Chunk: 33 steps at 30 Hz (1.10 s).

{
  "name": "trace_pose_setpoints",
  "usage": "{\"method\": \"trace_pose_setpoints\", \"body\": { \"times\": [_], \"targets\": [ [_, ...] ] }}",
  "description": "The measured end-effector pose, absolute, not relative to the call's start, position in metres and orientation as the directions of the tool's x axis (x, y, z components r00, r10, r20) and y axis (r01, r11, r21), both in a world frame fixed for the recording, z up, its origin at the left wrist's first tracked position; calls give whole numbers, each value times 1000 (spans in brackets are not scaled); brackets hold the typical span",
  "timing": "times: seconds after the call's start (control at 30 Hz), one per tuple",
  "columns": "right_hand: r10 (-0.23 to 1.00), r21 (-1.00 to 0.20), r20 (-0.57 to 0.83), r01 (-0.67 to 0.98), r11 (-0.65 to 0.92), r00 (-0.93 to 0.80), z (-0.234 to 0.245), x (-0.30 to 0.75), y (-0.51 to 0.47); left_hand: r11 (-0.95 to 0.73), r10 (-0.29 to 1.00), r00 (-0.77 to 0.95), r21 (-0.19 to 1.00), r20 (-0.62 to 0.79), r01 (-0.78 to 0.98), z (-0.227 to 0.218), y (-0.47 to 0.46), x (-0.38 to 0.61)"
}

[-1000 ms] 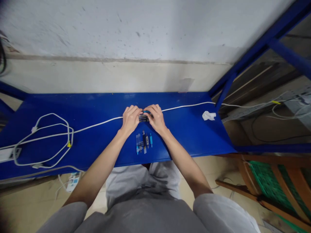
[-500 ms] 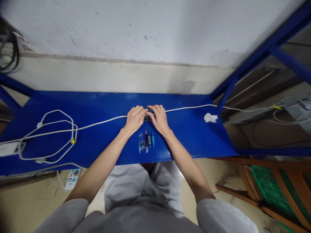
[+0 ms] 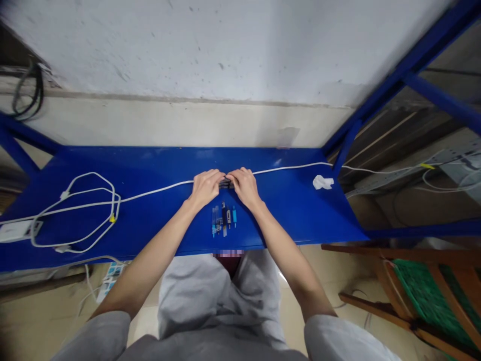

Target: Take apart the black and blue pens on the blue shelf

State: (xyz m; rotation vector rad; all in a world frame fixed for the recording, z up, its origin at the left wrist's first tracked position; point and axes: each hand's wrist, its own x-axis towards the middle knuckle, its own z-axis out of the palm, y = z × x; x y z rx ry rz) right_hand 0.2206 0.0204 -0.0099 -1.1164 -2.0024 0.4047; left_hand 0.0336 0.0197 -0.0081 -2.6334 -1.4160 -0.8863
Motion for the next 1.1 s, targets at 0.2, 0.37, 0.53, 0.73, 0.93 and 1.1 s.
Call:
{"method": "trace_pose_setpoints", "body": {
  "times": [0.2,0.37,0.53,0.73,0.93,1.1],
  "targets": [
    [782,-620,579,498,606,-231,-10,222,18,-525,804,366,270,469,807,-7,17,34],
    [791,-525,552,628,574,-262,-7,222,17,-556,784,370,298,498,776,-9,19,33],
    [777,-435,525,675,596,-348,-5,221,18,-551,766,382,221,517,805,-8,24,29],
    [807,-450,478,692,565,-348,-8,216,19,-551,755,389,187,529,814,-8,25,28],
    [791,-459,555,697,550,-259,-11,227,25,-528,753,349,196,558,826,-9,24,25],
    [783,-538,611,665,518,-116,-9,233,26,-480,775,234,305,587,823,-13,25,20]
  ]
}}
